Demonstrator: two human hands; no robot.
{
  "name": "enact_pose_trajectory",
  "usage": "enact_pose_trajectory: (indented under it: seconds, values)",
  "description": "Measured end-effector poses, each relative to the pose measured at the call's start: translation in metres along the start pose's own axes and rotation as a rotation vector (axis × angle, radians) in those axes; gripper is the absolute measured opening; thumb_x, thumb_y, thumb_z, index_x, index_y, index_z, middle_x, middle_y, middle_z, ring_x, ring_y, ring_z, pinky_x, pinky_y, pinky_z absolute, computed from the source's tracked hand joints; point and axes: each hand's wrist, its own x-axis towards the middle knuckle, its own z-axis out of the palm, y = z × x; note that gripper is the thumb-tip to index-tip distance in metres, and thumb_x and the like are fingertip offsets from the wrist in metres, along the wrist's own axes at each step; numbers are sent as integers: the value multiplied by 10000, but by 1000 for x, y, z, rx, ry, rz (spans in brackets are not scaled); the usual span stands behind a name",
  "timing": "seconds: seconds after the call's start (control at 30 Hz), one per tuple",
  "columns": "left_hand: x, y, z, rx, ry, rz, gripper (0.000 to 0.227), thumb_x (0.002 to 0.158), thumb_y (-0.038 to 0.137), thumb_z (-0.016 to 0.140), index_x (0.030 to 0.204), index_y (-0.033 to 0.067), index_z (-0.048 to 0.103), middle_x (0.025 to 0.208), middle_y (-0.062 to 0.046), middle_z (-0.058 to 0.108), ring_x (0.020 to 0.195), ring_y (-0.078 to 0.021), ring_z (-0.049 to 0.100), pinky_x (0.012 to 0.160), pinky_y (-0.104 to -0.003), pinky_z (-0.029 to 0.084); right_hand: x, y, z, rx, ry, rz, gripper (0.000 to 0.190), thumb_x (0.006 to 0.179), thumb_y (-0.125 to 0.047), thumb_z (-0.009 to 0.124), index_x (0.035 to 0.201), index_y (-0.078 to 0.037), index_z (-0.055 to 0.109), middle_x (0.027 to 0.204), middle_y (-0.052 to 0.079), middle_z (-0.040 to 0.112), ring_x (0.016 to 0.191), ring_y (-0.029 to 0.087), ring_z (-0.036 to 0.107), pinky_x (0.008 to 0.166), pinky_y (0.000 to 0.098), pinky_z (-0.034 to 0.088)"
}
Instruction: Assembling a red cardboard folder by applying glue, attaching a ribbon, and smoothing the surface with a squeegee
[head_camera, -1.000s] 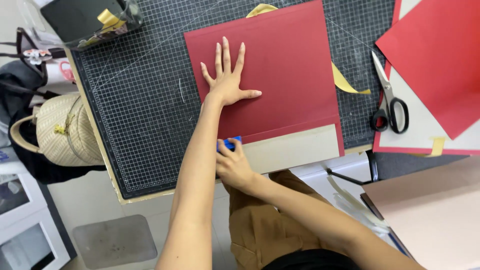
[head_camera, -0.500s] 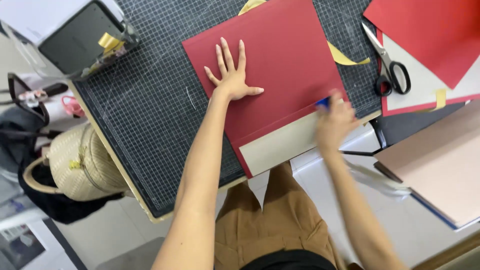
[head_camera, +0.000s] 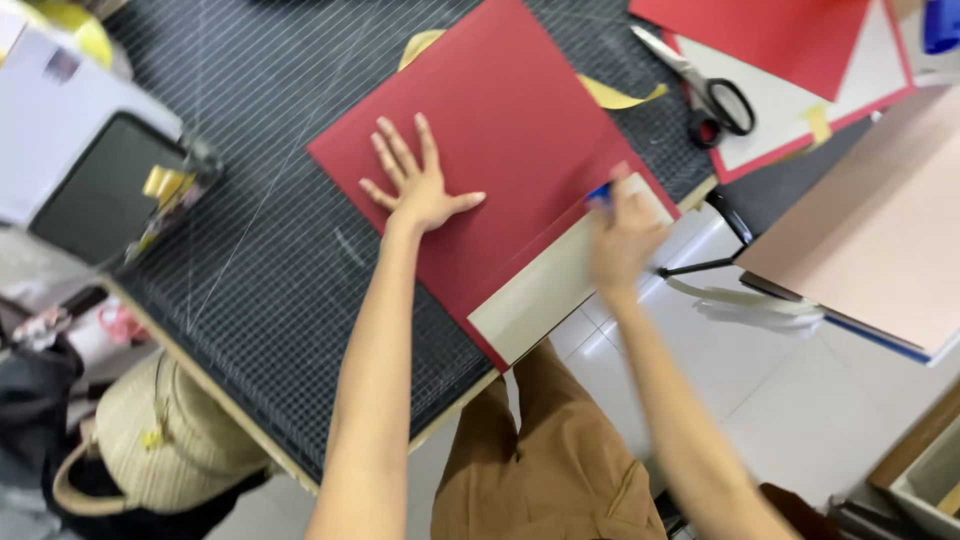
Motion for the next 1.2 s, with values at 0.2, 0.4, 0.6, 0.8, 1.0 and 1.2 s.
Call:
enact_pose_trajectory:
  seconds: [0.2, 0.4, 0.6, 0.8, 1.0, 1.2]
  values:
    - [-2, 8, -9, 12, -64, -24, 1318, 823, 446, 834, 1590, 233, -217, 1535, -205, -422, 1403, -393, -408, 1006, -866, -90, -55, -68, -36, 133, -147, -264, 538, 954, -452, 575, 1473, -336, 493, 944, -83, 511, 815, 121, 499, 856, 375, 306]
    - [2, 9, -8, 4, -87, -79, 1313, 826, 469, 803, 1572, 262, -257, 1524, -179, -444, 1392, -368, -427, 986, -856, -137, 57, 63, 24, -79, 36, 65, 578, 1021, -634, 355, 1484, -320, 496, 911, -48, 475, 820, 171, 470, 812, 403, 315]
    - [-1, 9, -9, 35, -123, -124, 1303, 830, 464, 792, 1564, 274, -267, 1522, -167, -451, 1401, -368, -418, 994, -848, -149, -36, -29, -15, -36, 42, 44, 534, 988, -610, 372, 1419, -345, 542, 885, -50, 501, 779, 160, 486, 806, 389, 328]
    - [0, 11, -9, 28, -110, -99, 1314, 815, 495, 785, 1567, 255, -265, 1520, -191, -445, 1406, -399, -401, 980, -861, -130, 40, 33, 5, 48, 115, -37, 322, 1025, -359, 564, 1300, -210, 644, 983, 10, 637, 952, 193, 594, 911, 371, 392]
    - [2, 10, -11, 45, -114, -111, 1321, 804, 536, 777, 1567, 261, -266, 1521, -180, -453, 1401, -392, -413, 985, -856, -135, 8, -3, 39, -154, 58, 234, 315, 1098, -409, 428, 1135, -167, 627, 854, 30, 507, 803, 175, 483, 1002, 424, 288]
    - [0, 10, -10, 39, -111, -97, 1301, 819, 518, 768, 1571, 254, -260, 1527, -192, -441, 1402, -407, -407, 981, -858, -124, 56, 49, 32, -61, 111, 56, 462, 995, -417, 560, 1449, -330, 537, 905, -22, 558, 821, 159, 520, 840, 394, 335]
